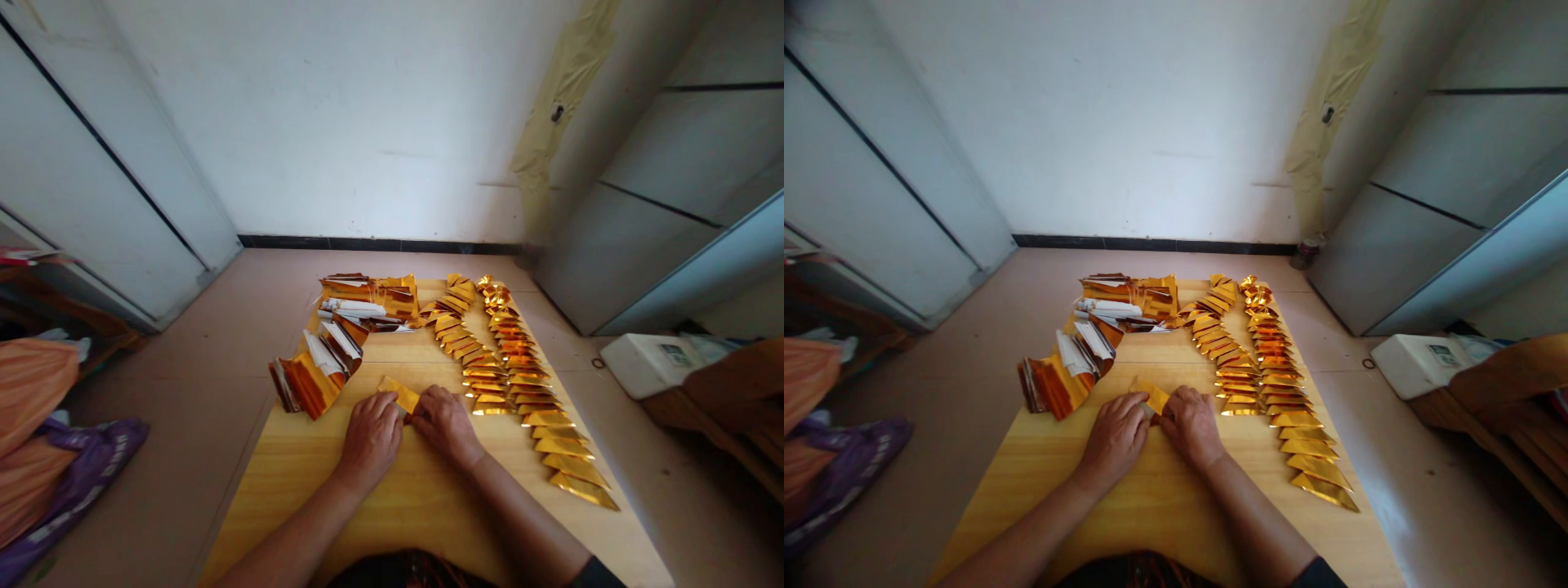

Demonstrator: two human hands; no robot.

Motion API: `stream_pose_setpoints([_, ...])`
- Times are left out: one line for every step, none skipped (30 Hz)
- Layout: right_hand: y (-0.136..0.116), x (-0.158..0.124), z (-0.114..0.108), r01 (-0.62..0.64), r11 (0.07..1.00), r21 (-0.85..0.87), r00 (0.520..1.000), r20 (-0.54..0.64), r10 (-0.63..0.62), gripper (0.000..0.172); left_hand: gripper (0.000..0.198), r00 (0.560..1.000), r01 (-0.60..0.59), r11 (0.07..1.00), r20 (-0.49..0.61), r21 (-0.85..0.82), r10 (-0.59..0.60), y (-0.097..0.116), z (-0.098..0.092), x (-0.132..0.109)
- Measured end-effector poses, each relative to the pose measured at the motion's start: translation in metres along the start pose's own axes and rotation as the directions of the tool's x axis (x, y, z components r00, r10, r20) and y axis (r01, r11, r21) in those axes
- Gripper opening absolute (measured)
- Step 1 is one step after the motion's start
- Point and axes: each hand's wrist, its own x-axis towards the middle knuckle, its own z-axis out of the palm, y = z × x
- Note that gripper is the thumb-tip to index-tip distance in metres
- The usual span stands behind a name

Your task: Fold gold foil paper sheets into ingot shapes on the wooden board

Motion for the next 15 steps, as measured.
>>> stream_pose_setpoints([0.000, 0.000, 0.000, 0.001, 1.000, -0.012, 1.000, 0.001, -0.001, 0.007, 0.012, 1.000, -0.001, 1.000, 0.008, -0.005, 0.001, 0.000, -0.001, 0.000])
stream_pose_setpoints([-0.001, 0.000, 0.000, 0.001, 1.000, -0.030, 1.000, 0.002, -0.001, 0.008, 0.011, 1.000, -0.004, 1.000, 0.015, -0.008, 0.004, 0.000, -0.002, -0.001])
stream_pose_setpoints([-0.002, 0.000, 0.001, 0.000, 0.999, -0.054, 1.000, 0.006, 0.000, 0.009, 0.010, 1.000, -0.009, 1.000, 0.019, -0.010, 0.010, 0.000, -0.003, -0.001])
stream_pose_setpoints([-0.003, 0.000, 0.001, -0.004, 0.997, -0.080, 1.000, 0.012, 0.005, 0.010, 0.010, 1.000, -0.014, 1.000, 0.022, -0.009, 0.015, 0.000, -0.003, -0.001])
stream_pose_setpoints([-0.004, 0.001, 0.001, -0.009, 0.994, -0.107, 1.000, 0.019, 0.012, 0.011, 0.010, 1.000, -0.019, 1.000, 0.023, -0.006, 0.019, 0.000, -0.003, -0.001])
stream_pose_setpoints([-0.006, 0.001, 0.001, -0.017, 0.991, -0.133, 0.999, 0.026, 0.021, 0.012, 0.010, 0.999, -0.022, 1.000, 0.023, -0.002, 0.022, 0.000, -0.002, -0.001])
stream_pose_setpoints([-0.008, 0.002, 0.000, -0.026, 0.987, -0.156, 0.999, 0.033, 0.032, 0.013, 0.011, 0.999, -0.023, 1.000, 0.024, 0.003, 0.022, 0.000, -0.001, -0.001])
stream_pose_setpoints([-0.010, 0.002, 0.000, -0.035, 0.984, -0.176, 0.998, 0.039, 0.042, 0.014, 0.011, 0.999, -0.022, 1.000, 0.024, 0.008, 0.022, -0.001, -0.001, -0.001])
stream_pose_setpoints([-0.012, 0.003, -0.001, -0.042, 0.980, -0.192, 0.998, 0.044, 0.051, 0.015, 0.011, 1.000, -0.020, 1.000, 0.024, 0.010, 0.020, -0.001, 0.000, 0.000])
stream_pose_setpoints([-0.014, 0.003, -0.002, -0.046, 0.978, -0.205, 0.997, 0.052, 0.058, 0.016, 0.012, 1.000, -0.019, 1.000, 0.023, 0.010, 0.019, -0.001, 0.001, 0.000])
stream_pose_setpoints([-0.015, 0.004, -0.003, -0.049, 0.975, -0.215, 0.996, 0.062, 0.064, 0.017, 0.012, 1.000, -0.019, 1.000, 0.021, 0.008, 0.019, 0.000, 0.001, -0.001])
stream_pose_setpoints([-0.016, 0.004, -0.004, -0.052, 0.973, -0.223, 0.995, 0.072, 0.070, 0.017, 0.012, 1.000, -0.020, 1.000, 0.019, 0.005, 0.020, 0.000, 0.001, -0.001])
stream_pose_setpoints([-0.017, 0.005, -0.004, -0.055, 0.972, -0.229, 0.994, 0.083, 0.075, 0.017, 0.013, 1.000, -0.022, 1.000, 0.015, 0.001, 0.022, 0.000, 0.001, -0.001])
stream_pose_setpoints([-0.018, 0.005, -0.005, -0.057, 0.971, -0.233, 0.993, 0.091, 0.080, 0.017, 0.014, 1.000, -0.023, 1.000, 0.010, -0.003, 0.023, 0.001, 0.001, -0.002])
stream_pose_setpoints([-0.018, 0.006, -0.005, -0.060, 0.970, -0.237, 0.992, 0.095, 0.084, 0.017, 0.014, 1.000, -0.022, 1.000, 0.008, -0.007, 0.022, 0.001, 0.000, -0.002])
